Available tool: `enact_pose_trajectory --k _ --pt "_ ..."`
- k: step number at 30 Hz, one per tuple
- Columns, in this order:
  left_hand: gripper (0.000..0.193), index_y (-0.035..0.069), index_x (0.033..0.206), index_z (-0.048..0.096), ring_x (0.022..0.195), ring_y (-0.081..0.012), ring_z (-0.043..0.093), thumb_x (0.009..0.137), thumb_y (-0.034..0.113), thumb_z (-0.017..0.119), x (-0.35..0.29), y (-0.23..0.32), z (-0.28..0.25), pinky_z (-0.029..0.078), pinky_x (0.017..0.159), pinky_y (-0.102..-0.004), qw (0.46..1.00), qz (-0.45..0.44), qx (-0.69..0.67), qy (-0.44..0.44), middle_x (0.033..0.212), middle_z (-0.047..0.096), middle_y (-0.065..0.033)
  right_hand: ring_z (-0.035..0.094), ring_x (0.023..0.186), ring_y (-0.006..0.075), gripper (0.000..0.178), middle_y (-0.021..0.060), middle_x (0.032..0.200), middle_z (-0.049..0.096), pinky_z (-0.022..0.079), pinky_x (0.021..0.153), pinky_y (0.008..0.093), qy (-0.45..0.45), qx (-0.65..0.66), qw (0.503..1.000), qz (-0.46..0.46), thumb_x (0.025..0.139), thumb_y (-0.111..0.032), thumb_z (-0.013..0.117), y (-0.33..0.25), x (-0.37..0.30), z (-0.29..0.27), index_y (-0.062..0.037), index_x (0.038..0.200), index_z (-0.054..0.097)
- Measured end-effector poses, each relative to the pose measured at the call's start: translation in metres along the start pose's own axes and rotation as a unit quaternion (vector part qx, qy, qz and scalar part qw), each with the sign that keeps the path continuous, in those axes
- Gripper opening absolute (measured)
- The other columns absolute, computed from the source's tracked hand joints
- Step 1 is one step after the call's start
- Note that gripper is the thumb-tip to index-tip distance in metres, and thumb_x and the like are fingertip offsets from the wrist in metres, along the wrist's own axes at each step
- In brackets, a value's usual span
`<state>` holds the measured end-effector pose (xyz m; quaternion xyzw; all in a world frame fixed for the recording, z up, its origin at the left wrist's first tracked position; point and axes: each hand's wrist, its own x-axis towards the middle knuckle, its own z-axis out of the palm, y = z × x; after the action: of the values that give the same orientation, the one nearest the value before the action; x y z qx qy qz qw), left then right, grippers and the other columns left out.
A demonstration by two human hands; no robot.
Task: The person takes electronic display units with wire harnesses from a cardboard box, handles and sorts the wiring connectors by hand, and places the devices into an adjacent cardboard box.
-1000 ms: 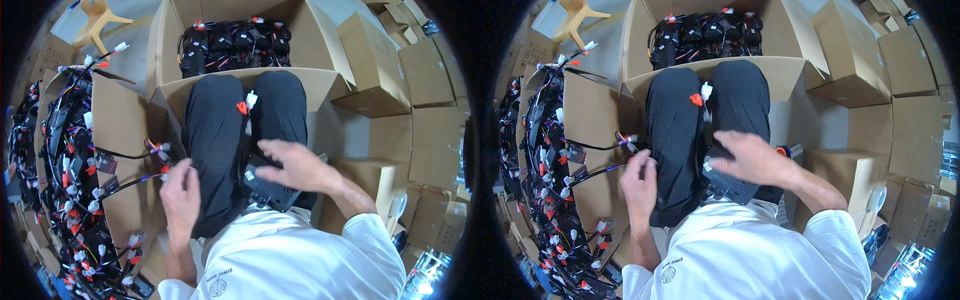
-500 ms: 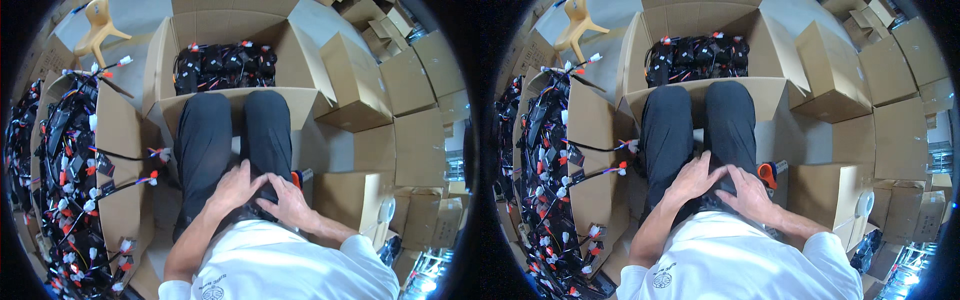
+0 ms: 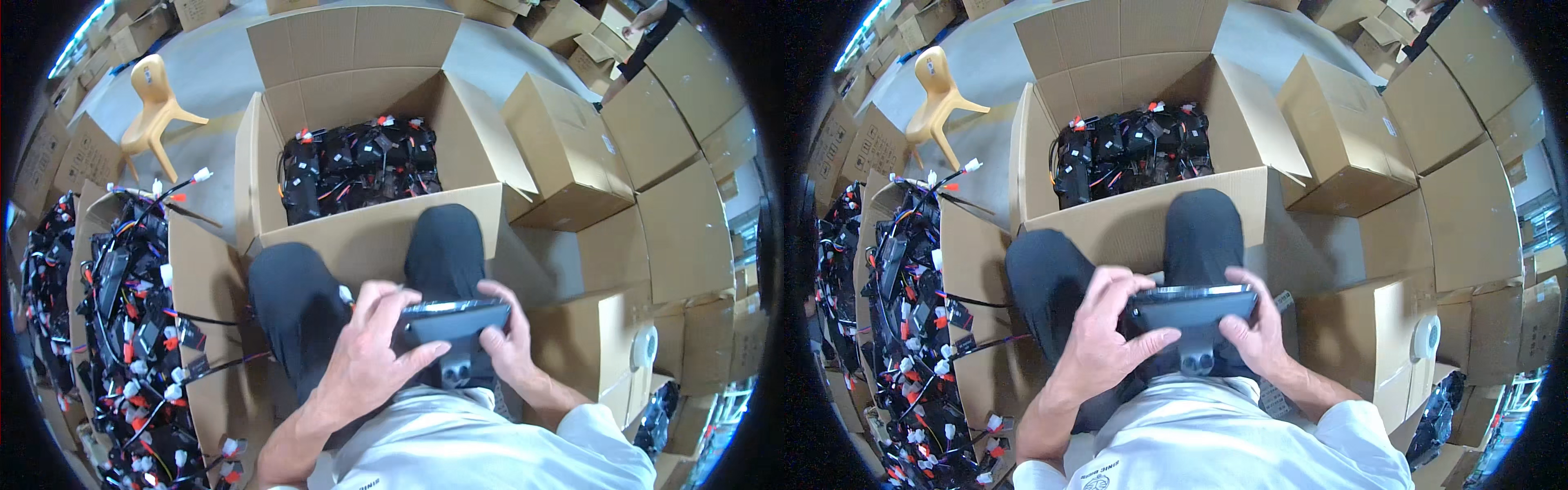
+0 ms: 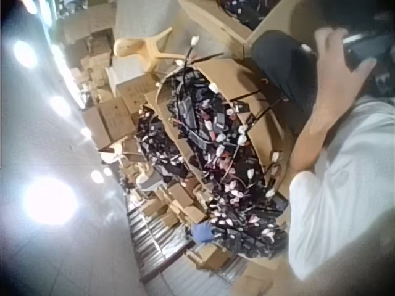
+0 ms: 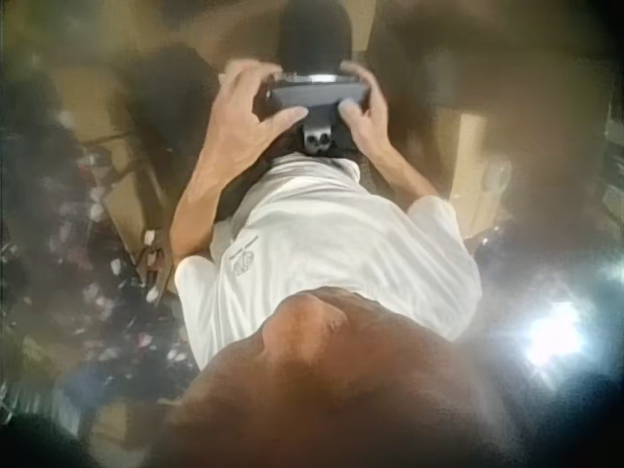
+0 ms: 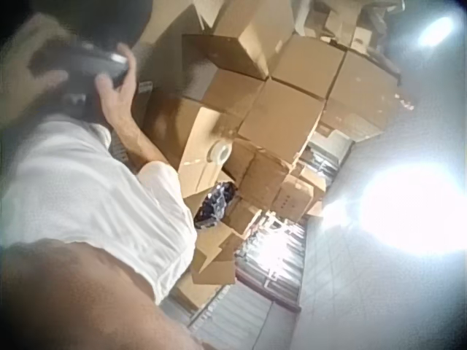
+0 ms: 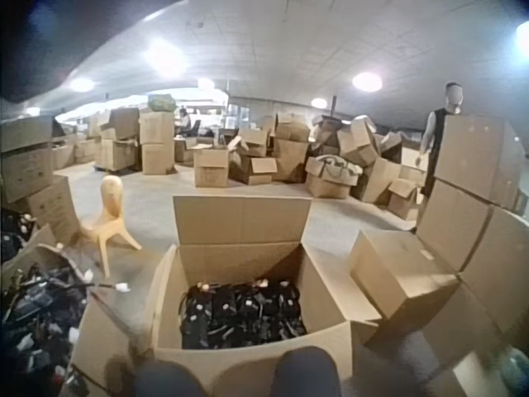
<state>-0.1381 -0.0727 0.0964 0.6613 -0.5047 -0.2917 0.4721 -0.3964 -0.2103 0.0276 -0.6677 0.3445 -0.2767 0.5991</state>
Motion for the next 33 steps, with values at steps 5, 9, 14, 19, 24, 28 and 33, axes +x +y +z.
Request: enact_pose_trajectory --k 5,9,14,19,24,28,33 --pt "0.064 -0.004 0.143 0.071 0.123 -0.0319 0.067 0.1 0.036 0.095 0.111 0.026 -0.042 0.055 0.11 -0.0429 0.946 0.259 0.046 0.188 0.135 0.067 -0.0181 0.067 0.129 0.0214 0.061 0.0118 0.137 0.069 0.052 0.117 0.0415 0.067 0.153 0.979 -0.115 0.121 -0.053 0.055 -0.093 0.135 0.041 -0.0027 0.155 0.061" --pt "0.058 0.0 0.149 0.073 0.123 -0.025 0.07 0.115 0.048 0.077 0.2 0.048 -0.101 0.052 0.116 -0.0402 0.938 0.152 0.049 0.306 0.134 0.075 -0.0145 0.069 0.113 0.0132 0.049 0.0067 0.117 0.072 0.057 0.103 0.0322 0.098 0.146 0.958 -0.226 0.115 -0.041 0.077 -0.148 0.249 0.071 0.0 0.14 0.071" --pt "0.063 0.003 0.149 0.067 0.1 -0.0113 0.073 0.113 0.054 0.079 0.305 0.033 -0.148 0.059 0.087 -0.0233 0.926 0.248 -0.012 0.285 0.107 0.073 0.0001 0.074 0.121 0.0151 0.092 0.0065 0.127 0.08 0.057 0.11 0.031 -0.132 -0.122 0.955 -0.235 0.082 -0.048 0.107 -0.204 0.352 0.033 0.0052 0.15 0.072" --pt "0.036 0.008 0.127 0.085 0.106 -0.0158 0.078 0.117 0.04 0.072 0.327 -0.064 -0.172 0.062 0.092 -0.0372 0.94 0.108 -0.32 -0.036 0.116 0.083 -0.0053 0.083 0.105 0.02 0.069 0.0153 0.127 0.082 0.07 0.091 0.0294 -0.159 0.096 0.923 -0.336 0.111 -0.047 0.084 -0.202 0.449 0.04 0.0072 0.15 0.068" --pt "0.021 -0.001 0.096 0.079 0.079 -0.0169 0.068 0.099 0.017 0.087 0.403 -0.158 -0.197 0.054 0.074 -0.0386 0.97 -0.098 0.219 -0.024 0.076 0.069 -0.0085 0.079 0.119 0.0148 0.039 0.0075 0.134 0.084 0.062 0.106 0.0365 -0.111 0.099 0.98 -0.136 0.117 -0.029 0.077 -0.06 0.595 0.014 -0.0029 0.146 0.077" --pt "0.015 -0.002 0.096 0.078 0.099 -0.0344 0.083 0.094 0.012 0.084 0.434 -0.242 -0.28 0.063 0.086 -0.0481 0.894 0.078 0.435 -0.068 0.097 0.083 -0.02 0.078 0.127 0.0253 0.069 0.0136 0.138 0.083 0.06 0.118 0.045 -0.303 0.05 0.924 0.226 0.104 -0.047 0.091 0.108 0.581 0.072 0.0027 0.148 0.073" --pt "0.03 0.0 0.111 0.073 0.121 -0.0417 0.075 0.086 0.004 0.089 0.447 -0.275 -0.232 0.059 0.109 -0.0538 0.816 0.149 0.498 -0.253 0.117 0.077 -0.0189 0.072 0.137 0.0327 0.081 0.0239 0.153 0.072 0.056 0.119 0.0471 -0.373 0.028 0.867 0.329 0.11 -0.041 0.087 0.279 0.571 0.161 0.0135 0.161 0.055"
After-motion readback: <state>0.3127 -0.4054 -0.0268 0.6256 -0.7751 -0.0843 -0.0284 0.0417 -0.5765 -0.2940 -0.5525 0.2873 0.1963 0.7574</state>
